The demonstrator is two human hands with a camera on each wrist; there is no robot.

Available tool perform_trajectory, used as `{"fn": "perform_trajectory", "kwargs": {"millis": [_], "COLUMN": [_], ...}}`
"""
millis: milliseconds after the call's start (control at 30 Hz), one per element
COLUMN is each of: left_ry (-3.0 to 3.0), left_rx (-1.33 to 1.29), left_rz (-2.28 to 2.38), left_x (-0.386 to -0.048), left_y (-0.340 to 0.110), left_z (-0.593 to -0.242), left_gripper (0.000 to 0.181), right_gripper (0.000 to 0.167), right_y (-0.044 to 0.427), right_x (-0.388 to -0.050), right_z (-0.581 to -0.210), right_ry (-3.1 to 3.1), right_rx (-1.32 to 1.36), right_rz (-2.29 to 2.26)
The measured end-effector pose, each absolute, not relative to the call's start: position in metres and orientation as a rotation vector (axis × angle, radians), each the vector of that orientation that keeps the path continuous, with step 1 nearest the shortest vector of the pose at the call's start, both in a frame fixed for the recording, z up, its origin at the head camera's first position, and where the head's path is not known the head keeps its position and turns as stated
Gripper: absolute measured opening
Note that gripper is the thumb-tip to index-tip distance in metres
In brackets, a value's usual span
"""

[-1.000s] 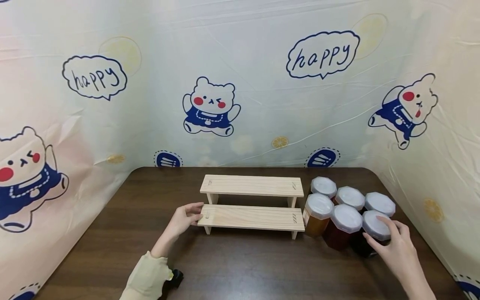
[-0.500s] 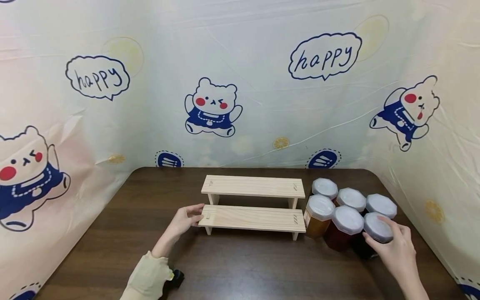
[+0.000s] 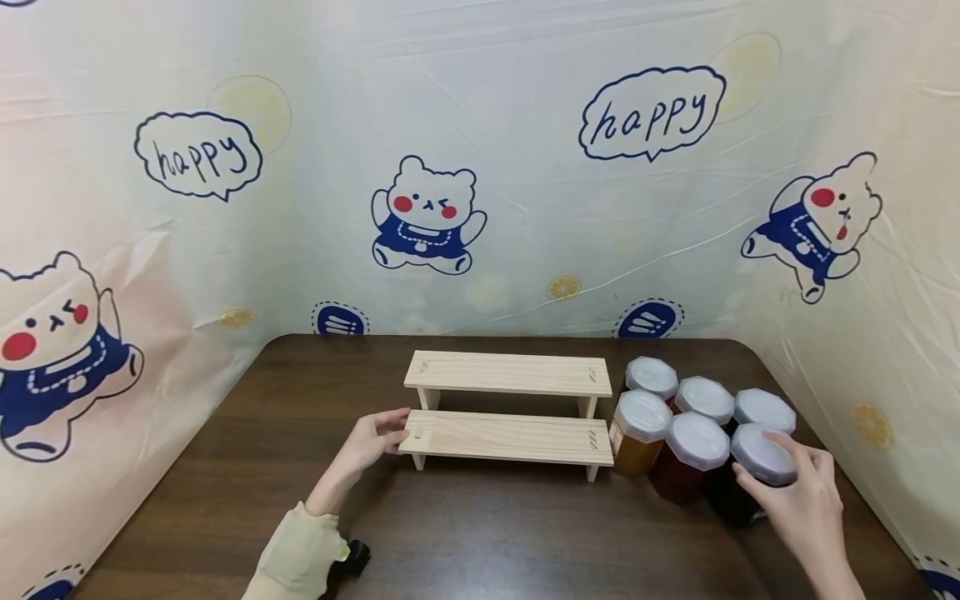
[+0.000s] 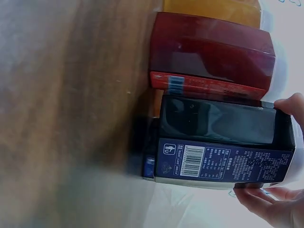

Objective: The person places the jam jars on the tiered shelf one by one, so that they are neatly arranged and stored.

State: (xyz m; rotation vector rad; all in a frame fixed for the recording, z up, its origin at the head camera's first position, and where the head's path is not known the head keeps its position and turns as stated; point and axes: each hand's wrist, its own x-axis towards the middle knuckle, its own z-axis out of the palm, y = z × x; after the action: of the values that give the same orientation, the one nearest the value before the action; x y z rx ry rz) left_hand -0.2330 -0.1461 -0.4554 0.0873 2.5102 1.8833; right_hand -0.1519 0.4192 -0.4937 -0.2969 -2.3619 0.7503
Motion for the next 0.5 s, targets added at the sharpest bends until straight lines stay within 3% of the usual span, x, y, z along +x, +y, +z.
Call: {"fn": "perform_trajectory", "kwargs": {"millis": [333,500], "left_ry": [2.498,2.507], "left_rx": [0.077,0.074], "left_rz": [1.893,1.884], "left_x": [-0.231,-0.232], "left_y": [-0.146,-0.145], "left_z": [-0.453,-0.453], "left_gripper": [0.035,0.035], "right_gripper": [0.068,0.061], "right_y": [0.41,0.369], "right_x": [-0.148,-0.13], "right_z": [-0.461,-0.409], "right_ry": [-2.29,-2.222], "right_rx": [-0.271,-0.285], "right_rz": [0.716,0.775]}}
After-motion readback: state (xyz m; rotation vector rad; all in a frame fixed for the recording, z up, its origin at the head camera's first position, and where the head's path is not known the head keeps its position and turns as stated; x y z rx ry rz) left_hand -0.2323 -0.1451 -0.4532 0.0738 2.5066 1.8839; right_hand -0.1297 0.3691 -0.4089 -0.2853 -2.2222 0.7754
